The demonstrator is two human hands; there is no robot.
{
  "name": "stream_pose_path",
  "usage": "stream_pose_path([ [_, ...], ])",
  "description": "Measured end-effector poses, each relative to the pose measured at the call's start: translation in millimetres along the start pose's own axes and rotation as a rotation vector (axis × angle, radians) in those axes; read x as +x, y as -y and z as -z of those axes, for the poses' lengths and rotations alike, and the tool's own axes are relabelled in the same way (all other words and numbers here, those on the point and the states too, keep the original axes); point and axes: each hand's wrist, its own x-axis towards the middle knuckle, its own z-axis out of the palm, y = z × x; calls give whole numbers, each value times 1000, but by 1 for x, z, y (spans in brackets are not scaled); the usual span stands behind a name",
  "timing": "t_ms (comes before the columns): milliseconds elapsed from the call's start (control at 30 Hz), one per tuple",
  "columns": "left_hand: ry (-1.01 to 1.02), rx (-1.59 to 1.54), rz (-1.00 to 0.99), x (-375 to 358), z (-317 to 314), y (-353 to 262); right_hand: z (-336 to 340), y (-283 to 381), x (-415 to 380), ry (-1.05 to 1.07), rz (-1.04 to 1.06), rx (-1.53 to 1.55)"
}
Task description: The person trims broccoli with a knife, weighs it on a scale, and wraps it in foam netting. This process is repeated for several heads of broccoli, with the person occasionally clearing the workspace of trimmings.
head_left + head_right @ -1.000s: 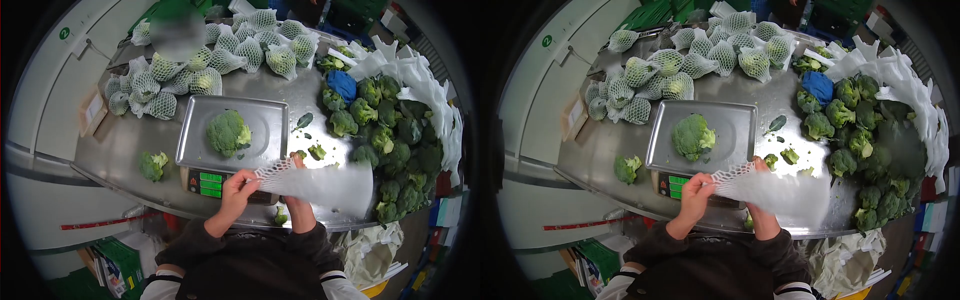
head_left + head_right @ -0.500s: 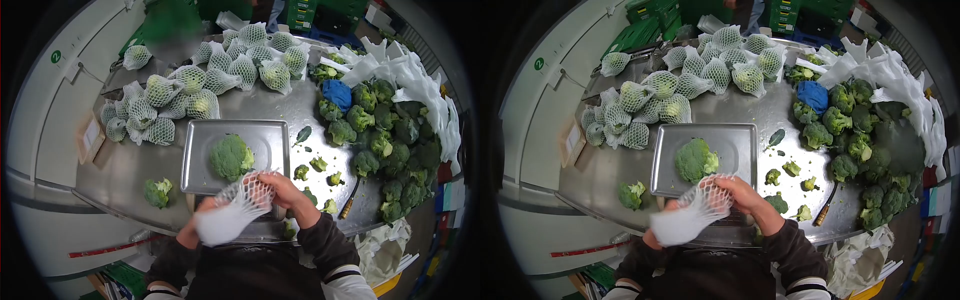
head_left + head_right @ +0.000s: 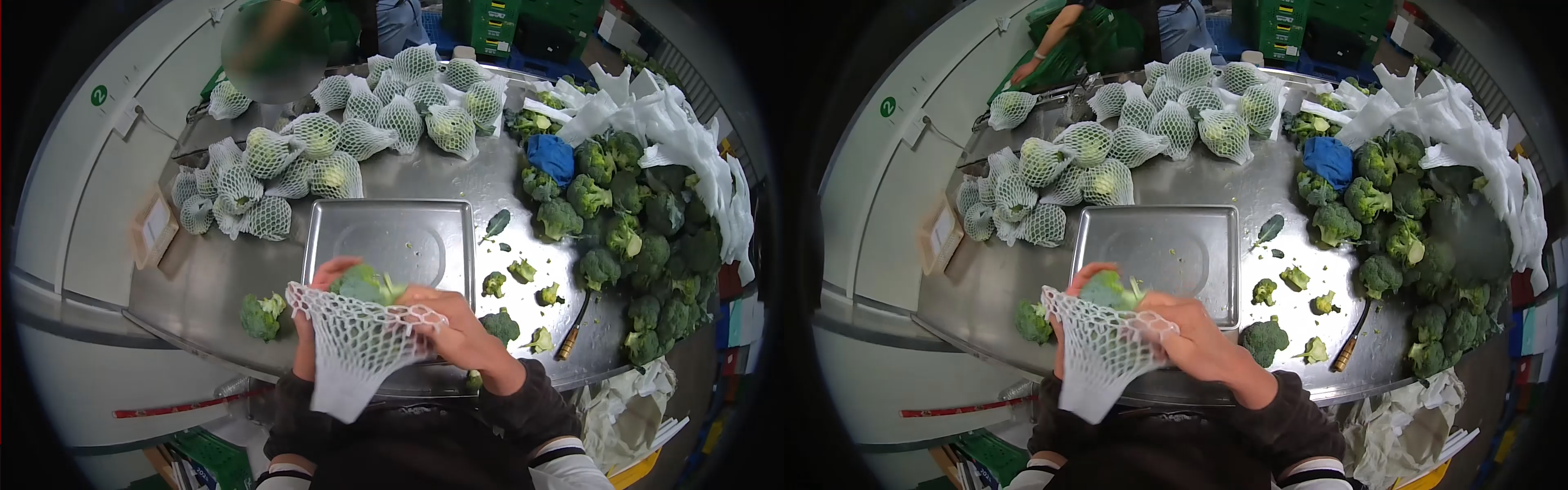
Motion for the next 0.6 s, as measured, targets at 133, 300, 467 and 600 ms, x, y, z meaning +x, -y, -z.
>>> stream_pose_path([
  [133, -91, -232, 491, -23, 1, 15, 16, -16, -5, 30, -510, 841],
  [300, -119, -436, 458, -33, 14, 36, 9, -71, -31, -356, -408, 1357],
  [467, 488, -368, 109, 39, 83, 65, -9, -92, -36, -398, -476, 1038],
  [600, -459, -134, -17, 148, -14, 6, 25, -76, -43, -558, -456, 733],
])
